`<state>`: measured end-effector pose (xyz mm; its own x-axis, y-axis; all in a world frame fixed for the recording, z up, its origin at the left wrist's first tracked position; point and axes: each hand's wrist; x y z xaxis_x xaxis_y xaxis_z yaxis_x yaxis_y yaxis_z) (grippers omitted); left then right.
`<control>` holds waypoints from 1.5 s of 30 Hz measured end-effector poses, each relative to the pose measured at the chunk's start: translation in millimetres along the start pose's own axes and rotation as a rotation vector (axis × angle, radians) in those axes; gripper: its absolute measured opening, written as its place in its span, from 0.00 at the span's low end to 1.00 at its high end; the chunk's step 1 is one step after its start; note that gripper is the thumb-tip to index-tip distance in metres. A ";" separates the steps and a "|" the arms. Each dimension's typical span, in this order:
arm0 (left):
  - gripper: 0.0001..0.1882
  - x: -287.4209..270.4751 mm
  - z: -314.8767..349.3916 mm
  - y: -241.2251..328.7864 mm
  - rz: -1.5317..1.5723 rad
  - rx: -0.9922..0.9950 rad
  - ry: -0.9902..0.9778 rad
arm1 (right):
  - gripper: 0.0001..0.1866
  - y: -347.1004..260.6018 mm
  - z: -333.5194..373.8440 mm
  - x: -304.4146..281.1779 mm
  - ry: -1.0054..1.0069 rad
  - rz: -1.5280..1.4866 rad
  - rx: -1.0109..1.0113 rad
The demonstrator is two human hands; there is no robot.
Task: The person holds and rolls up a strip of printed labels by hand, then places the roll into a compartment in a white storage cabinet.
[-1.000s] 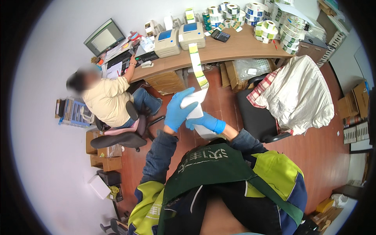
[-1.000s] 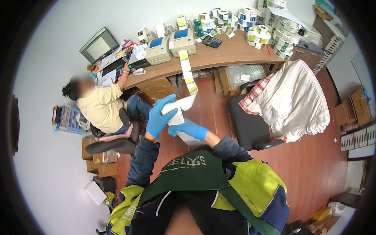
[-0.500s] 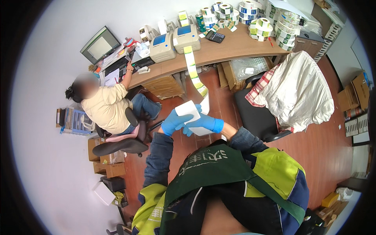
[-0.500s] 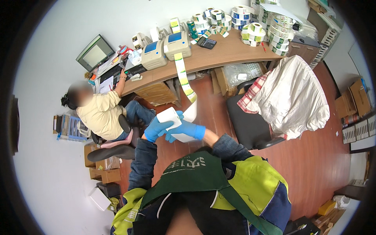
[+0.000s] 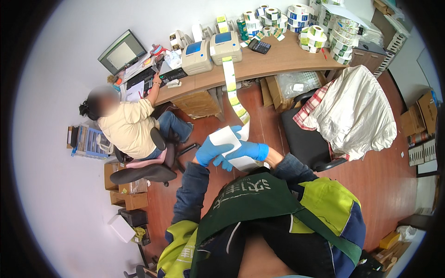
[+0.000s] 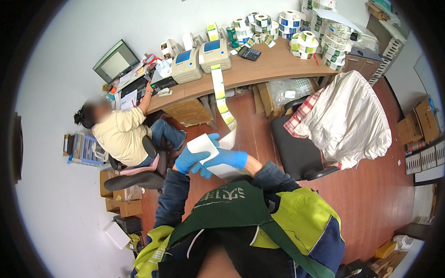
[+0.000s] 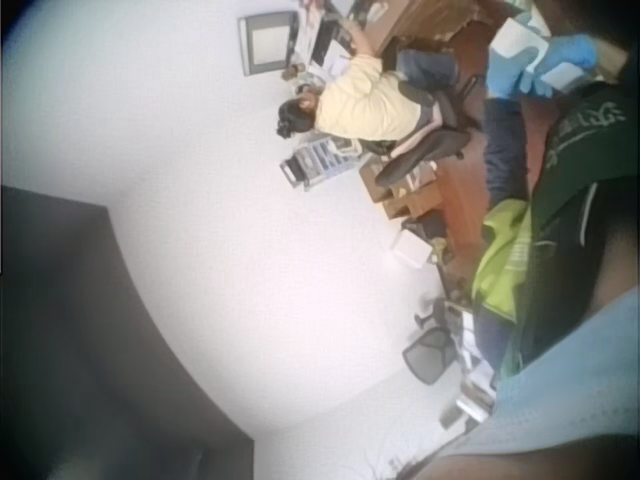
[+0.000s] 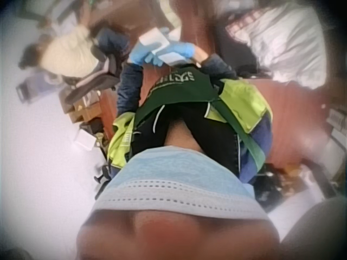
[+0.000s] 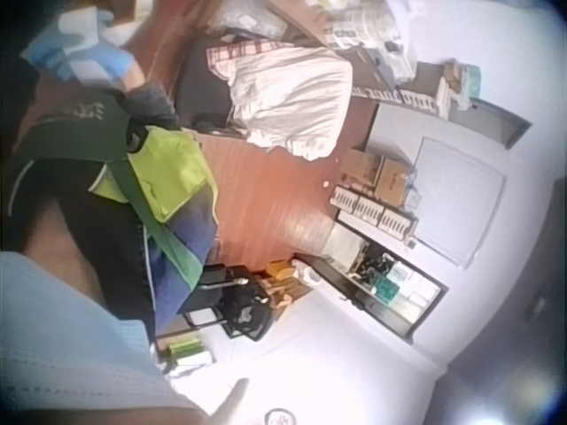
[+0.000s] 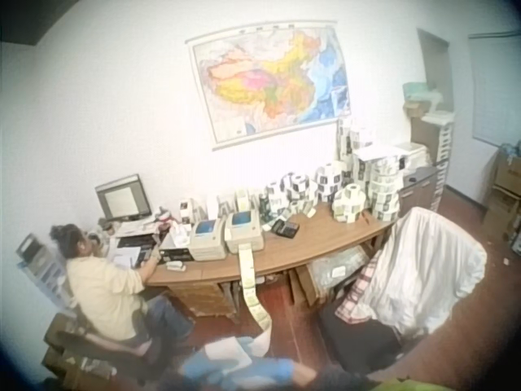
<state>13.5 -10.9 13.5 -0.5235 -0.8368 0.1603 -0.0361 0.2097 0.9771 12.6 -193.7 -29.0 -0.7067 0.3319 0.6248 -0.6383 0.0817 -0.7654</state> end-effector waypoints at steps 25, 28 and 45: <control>0.18 63.7 23.3 -13.9 -0.456 0.234 0.077 | 0.24 -0.5 -2.9 -25.9 0.124 -0.876 -0.152; 0.16 71.4 30.7 11.2 -0.500 0.230 -0.012 | 0.19 -6.6 -19.7 -51.2 0.188 -0.946 -0.033; 0.13 79.4 116.0 39.9 -0.067 0.080 0.299 | 0.17 13.6 -95.5 -134.5 0.407 -1.044 -0.020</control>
<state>-128.2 -10.3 48.9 -0.2450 -0.9591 0.1418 -0.1347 0.1785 0.9747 128.2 -147.4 -138.2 0.3270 0.3738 0.8680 -0.8523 0.5135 0.0999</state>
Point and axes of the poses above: each hand's wrist, its own z-axis away from the middle knuckle, its own x-axis out of the palm, y = z × x, and after that the axes turned 13 degrees about x, right-handed
